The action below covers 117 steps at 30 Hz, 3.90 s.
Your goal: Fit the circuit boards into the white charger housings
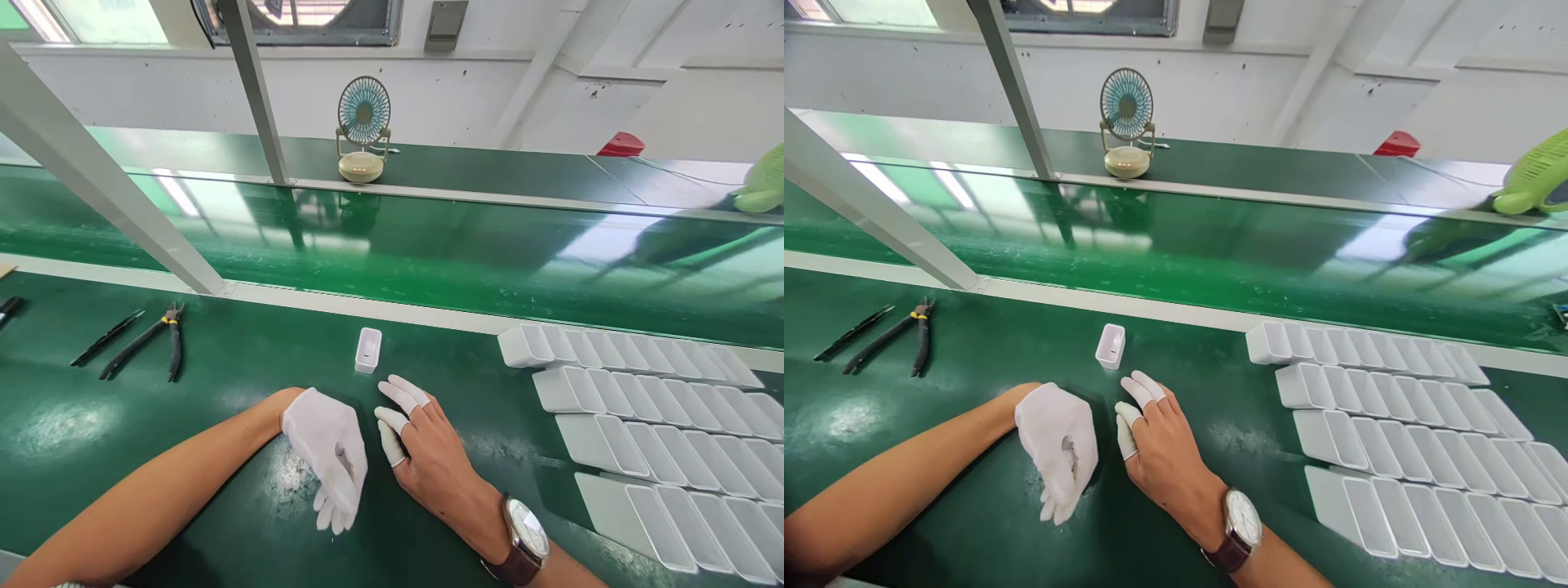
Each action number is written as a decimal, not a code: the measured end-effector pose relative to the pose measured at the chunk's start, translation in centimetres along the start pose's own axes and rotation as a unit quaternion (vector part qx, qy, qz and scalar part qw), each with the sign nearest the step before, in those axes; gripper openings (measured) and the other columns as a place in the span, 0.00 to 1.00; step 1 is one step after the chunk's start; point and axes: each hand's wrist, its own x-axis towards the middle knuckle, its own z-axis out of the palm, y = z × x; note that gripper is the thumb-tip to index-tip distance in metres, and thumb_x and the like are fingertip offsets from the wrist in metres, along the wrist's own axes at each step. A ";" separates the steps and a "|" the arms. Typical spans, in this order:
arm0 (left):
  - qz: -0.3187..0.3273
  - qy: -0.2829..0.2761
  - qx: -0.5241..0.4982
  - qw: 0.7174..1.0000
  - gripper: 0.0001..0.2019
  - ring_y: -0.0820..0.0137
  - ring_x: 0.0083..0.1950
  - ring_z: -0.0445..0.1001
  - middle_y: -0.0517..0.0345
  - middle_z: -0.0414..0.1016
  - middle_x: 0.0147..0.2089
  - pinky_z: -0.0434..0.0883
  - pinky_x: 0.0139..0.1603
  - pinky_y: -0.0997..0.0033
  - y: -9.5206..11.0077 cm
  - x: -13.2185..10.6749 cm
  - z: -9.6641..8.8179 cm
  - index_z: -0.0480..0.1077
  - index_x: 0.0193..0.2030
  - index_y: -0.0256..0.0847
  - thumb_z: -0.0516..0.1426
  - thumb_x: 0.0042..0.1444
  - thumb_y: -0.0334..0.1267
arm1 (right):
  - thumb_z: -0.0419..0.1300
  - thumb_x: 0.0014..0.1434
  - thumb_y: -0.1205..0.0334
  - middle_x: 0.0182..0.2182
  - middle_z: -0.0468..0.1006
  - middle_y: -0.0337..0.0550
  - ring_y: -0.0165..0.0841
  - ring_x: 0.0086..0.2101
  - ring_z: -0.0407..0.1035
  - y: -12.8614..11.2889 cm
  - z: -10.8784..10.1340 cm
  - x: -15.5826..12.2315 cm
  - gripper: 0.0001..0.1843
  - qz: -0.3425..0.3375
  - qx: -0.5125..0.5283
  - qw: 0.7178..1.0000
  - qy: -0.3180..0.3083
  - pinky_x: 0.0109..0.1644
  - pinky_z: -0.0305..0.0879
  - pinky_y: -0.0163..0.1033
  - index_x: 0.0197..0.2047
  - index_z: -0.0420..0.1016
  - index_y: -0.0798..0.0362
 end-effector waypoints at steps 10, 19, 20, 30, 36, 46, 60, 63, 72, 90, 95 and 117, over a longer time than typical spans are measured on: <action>-0.025 0.013 -0.040 0.999 0.16 0.66 0.35 0.82 0.51 0.81 0.36 0.80 0.41 0.69 0.3 -0.1 0.2 0.79 0.36 0.35 0.67 0.54 0.48 | 0.55 0.62 0.74 0.49 0.78 0.57 0.48 0.58 0.68 0.0 0.0 0.1 0.10 -0.011 0.008 1.000 0.003 0.58 0.70 0.57 0.43 0.74 0.56; -0.010 0.009 -0.047 0.999 0.17 0.65 0.34 0.82 0.51 0.80 0.34 0.80 0.41 0.69 0.0 0.0 0.2 0.79 0.36 0.34 0.66 0.55 0.50 | 0.54 0.63 0.74 0.51 0.77 0.55 0.45 0.56 0.70 -0.2 -0.3 0.2 0.09 0.018 0.037 0.999 0.008 0.57 0.71 0.56 0.42 0.73 0.54; -0.008 0.008 -0.050 0.999 0.17 0.65 0.34 0.82 0.51 0.81 0.34 0.80 0.41 0.69 0.0 0.0 0.2 0.79 0.36 0.34 0.66 0.54 0.50 | 0.54 0.63 0.73 0.51 0.76 0.55 0.46 0.56 0.69 -0.1 -0.2 0.2 0.10 0.018 0.035 0.999 0.006 0.57 0.71 0.56 0.43 0.73 0.54; -0.001 -0.010 -0.085 0.996 0.18 0.63 0.38 0.83 0.51 0.82 0.39 0.80 0.42 0.67 -0.2 0.4 -0.1 0.79 0.43 0.32 0.68 0.53 0.45 | 0.55 0.65 0.73 0.52 0.76 0.57 0.47 0.59 0.67 0.0 0.0 0.0 0.13 -0.001 -0.003 1.000 0.004 0.57 0.71 0.55 0.50 0.76 0.55; 0.031 0.003 -0.104 0.994 0.20 0.62 0.39 0.83 0.48 0.81 0.42 0.80 0.45 0.64 -1.7 0.8 -0.2 0.78 0.48 0.30 0.68 0.52 0.41 | 0.54 0.63 0.73 0.51 0.77 0.57 0.47 0.56 0.69 -0.2 0.0 0.0 0.12 -0.038 -0.030 0.999 0.016 0.58 0.71 0.56 0.47 0.76 0.57; 0.078 0.029 -0.097 0.992 0.22 0.57 0.44 0.83 0.44 0.80 0.46 0.79 0.49 0.56 -3.0 1.7 -0.7 0.76 0.52 0.30 0.68 0.53 0.41 | 0.51 0.57 0.76 0.55 0.75 0.59 0.45 0.59 0.67 0.3 0.4 -0.4 0.28 -0.075 0.039 0.995 -0.044 0.59 0.71 0.56 0.60 0.69 0.57; 0.054 -0.022 -0.114 0.992 0.20 0.60 0.44 0.83 0.48 0.80 0.44 0.79 0.48 0.62 -3.1 2.3 -1.4 0.77 0.49 0.32 0.68 0.52 0.41 | 0.52 0.59 0.76 0.59 0.73 0.58 0.44 0.64 0.62 0.3 -0.3 0.2 0.27 -0.075 0.067 0.989 -0.107 0.69 0.60 0.57 0.61 0.69 0.57; 0.052 -0.027 -0.128 0.990 0.19 0.61 0.43 0.82 0.50 0.80 0.44 0.79 0.48 0.63 -3.2 2.5 -1.4 0.77 0.49 0.33 0.68 0.53 0.41 | 0.53 0.58 0.75 0.57 0.75 0.59 0.45 0.66 0.59 0.4 -0.1 -0.1 0.26 -0.077 0.068 0.988 -0.118 0.70 0.58 0.58 0.60 0.70 0.59; 0.093 0.024 -0.109 0.989 0.25 0.56 0.45 0.82 0.45 0.79 0.46 0.79 0.46 0.57 -3.7 2.6 -1.1 0.75 0.53 0.32 0.66 0.54 0.49 | 0.57 0.51 0.74 0.59 0.74 0.58 0.46 0.67 0.55 0.7 0.5 -0.8 0.27 -0.049 0.091 0.984 -0.144 0.70 0.57 0.57 0.55 0.74 0.58; 0.089 0.065 -0.053 0.992 0.28 0.53 0.46 0.82 0.40 0.79 0.48 0.78 0.48 0.53 -3.1 2.1 -0.7 0.75 0.54 0.30 0.63 0.56 0.53 | 0.57 0.50 0.72 0.56 0.76 0.57 0.47 0.66 0.58 0.5 0.3 -0.7 0.20 -0.034 0.111 0.983 -0.142 0.72 0.53 0.57 0.47 0.78 0.57; 0.105 0.035 -0.068 0.992 0.26 0.51 0.49 0.81 0.40 0.78 0.50 0.78 0.50 0.50 -2.8 2.1 -1.1 0.75 0.55 0.31 0.63 0.57 0.51 | 0.58 0.52 0.71 0.57 0.74 0.59 0.46 0.67 0.55 0.7 0.3 -0.7 0.23 -0.064 0.091 0.982 -0.154 0.71 0.54 0.57 0.53 0.74 0.60; 0.147 0.121 0.008 0.982 0.22 0.56 0.38 0.84 0.38 0.83 0.42 0.79 0.37 0.64 -4.1 1.5 0.4 0.80 0.41 0.32 0.61 0.58 0.53 | 0.53 0.69 0.57 0.41 0.82 0.41 0.34 0.46 0.73 0.5 -5.2 3.0 0.11 -0.079 -0.128 0.952 -0.266 0.52 0.65 0.38 0.43 0.76 0.49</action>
